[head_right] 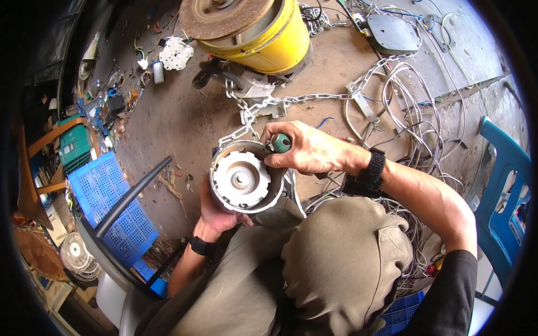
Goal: Disassembling and repairing an electric motor using a screwdriver.
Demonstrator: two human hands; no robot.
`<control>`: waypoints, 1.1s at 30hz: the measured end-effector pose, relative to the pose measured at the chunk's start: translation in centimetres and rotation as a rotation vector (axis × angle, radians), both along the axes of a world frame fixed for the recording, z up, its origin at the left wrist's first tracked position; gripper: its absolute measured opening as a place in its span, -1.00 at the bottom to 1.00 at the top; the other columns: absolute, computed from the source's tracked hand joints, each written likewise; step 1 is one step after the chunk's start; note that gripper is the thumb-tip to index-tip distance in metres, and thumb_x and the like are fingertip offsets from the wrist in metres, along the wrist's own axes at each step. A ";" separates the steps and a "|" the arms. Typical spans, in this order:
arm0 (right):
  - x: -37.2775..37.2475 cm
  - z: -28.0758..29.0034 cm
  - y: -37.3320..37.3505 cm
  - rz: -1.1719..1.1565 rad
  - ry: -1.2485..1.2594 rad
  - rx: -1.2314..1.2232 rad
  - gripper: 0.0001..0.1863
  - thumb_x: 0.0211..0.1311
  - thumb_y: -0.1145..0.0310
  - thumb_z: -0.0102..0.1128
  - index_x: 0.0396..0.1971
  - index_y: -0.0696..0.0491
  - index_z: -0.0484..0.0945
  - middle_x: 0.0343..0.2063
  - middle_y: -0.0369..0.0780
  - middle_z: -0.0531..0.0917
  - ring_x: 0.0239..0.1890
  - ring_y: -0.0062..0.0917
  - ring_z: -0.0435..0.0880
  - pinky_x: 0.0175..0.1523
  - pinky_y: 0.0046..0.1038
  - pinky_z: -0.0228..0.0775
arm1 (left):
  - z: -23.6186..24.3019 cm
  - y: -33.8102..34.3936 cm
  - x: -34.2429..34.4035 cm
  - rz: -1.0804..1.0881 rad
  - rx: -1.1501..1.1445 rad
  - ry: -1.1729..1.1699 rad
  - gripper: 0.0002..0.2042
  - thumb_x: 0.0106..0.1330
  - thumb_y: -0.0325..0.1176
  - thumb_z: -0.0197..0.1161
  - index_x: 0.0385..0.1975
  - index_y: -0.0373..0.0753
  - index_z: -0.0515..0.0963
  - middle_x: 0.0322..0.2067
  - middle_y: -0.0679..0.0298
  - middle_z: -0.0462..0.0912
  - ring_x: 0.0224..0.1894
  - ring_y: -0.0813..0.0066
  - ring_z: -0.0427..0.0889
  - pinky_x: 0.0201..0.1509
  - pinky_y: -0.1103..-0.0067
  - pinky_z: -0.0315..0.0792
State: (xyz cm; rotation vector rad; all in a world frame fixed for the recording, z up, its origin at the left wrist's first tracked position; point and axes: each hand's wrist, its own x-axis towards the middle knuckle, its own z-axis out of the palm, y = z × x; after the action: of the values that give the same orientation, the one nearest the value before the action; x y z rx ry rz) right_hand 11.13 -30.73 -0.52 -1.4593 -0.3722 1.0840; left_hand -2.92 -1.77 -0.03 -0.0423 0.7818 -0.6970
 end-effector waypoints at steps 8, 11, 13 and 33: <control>-0.6 2.0 -1.5 -0.073 0.268 0.095 -0.64 0.32 0.34 0.46 -0.02 0.01 0.46 -0.41 -0.40 0.58 -0.30 -0.74 0.49 -0.20 -0.53 0.37 | -0.4 -1.1 1.7 -0.142 -0.030 -0.048 -0.17 0.47 0.37 -0.09 0.59 -0.07 0.13 0.52 -0.04 0.27 0.40 -0.37 0.43 0.05 -0.51 0.50; -1.2 1.1 -2.7 -0.109 0.084 0.099 -0.68 0.23 0.50 0.40 -0.09 0.06 0.46 -0.32 -0.38 0.54 -0.22 -0.73 0.48 -0.17 -0.52 0.37 | 0.7 -1.9 2.4 -0.332 0.459 -0.194 -0.22 0.46 0.24 0.05 0.52 -0.19 0.27 0.44 0.04 0.43 0.42 0.01 0.48 0.44 0.00 0.41; -0.8 1.6 -3.3 -0.175 0.082 0.180 -0.70 0.23 0.54 0.37 -0.12 0.07 0.45 -0.26 -0.36 0.52 -0.33 -0.74 0.49 -0.27 -0.57 0.40 | 1.6 -1.4 3.0 -0.398 0.480 -0.269 -0.26 0.42 0.09 0.23 0.48 -0.26 0.33 0.37 0.07 0.52 0.38 0.10 0.51 0.47 0.11 0.39; -4.4 0.5 -9.5 -0.196 -0.443 -0.277 -0.62 0.01 0.69 0.34 -0.17 0.08 0.48 -0.21 -0.03 0.76 -0.29 -0.02 0.77 -0.23 -0.22 0.59 | 4.0 -8.9 6.8 -0.709 1.340 -0.983 -0.78 0.44 -0.51 0.38 0.03 -0.36 0.74 -0.16 0.16 0.78 -0.13 0.46 0.76 0.02 0.56 0.63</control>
State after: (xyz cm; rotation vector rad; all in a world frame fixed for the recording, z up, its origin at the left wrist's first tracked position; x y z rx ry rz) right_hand 6.74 -40.20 0.03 -1.9460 -0.3879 0.6663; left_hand 3.85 -10.67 4.00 1.7334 0.1409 -0.6111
